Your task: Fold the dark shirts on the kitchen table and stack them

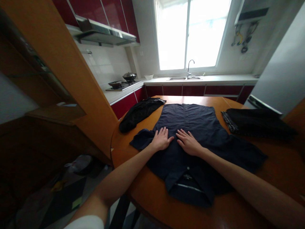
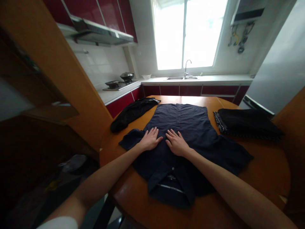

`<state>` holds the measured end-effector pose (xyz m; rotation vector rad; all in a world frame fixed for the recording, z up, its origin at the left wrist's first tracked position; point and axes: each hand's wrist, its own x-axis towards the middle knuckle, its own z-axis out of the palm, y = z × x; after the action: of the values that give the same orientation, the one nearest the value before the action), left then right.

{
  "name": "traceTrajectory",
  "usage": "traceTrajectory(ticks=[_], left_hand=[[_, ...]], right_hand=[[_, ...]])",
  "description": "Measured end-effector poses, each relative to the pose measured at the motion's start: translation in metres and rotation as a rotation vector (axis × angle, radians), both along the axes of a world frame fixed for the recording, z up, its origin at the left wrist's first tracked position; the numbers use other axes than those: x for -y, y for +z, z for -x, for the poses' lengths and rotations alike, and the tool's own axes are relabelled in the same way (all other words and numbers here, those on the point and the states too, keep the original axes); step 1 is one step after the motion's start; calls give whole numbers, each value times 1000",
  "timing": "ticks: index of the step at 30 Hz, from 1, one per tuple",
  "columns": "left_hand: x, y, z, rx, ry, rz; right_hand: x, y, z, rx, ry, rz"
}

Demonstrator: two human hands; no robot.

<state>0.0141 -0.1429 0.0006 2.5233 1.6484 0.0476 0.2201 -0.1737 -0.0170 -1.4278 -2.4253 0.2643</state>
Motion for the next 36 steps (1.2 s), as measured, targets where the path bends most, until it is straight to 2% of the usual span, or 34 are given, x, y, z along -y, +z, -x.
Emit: traceTrajectory(ticks=[4, 6, 13, 18, 23, 29, 36], left_hand=[[3, -1, 0, 31, -214, 22], [6, 1, -2, 40, -259, 41], [-1, 6, 2, 69, -51, 29], [-38, 18, 28, 204, 175, -74], [-78, 27, 59, 354, 347, -37], [-91, 23, 68, 632, 411, 108], [-98, 22, 68, 826, 364, 239]], right_hand=[[-1, -1, 0, 17, -5, 19], [-1, -1, 0, 20, -3, 22], [-2, -2, -1, 13, -6, 34], [-2, -1, -1, 10, -7, 32], [-2, 1, -1, 4, -11, 39], [-1, 1, -1, 4, -23, 31], [-2, 0, -1, 6, -26, 26]])
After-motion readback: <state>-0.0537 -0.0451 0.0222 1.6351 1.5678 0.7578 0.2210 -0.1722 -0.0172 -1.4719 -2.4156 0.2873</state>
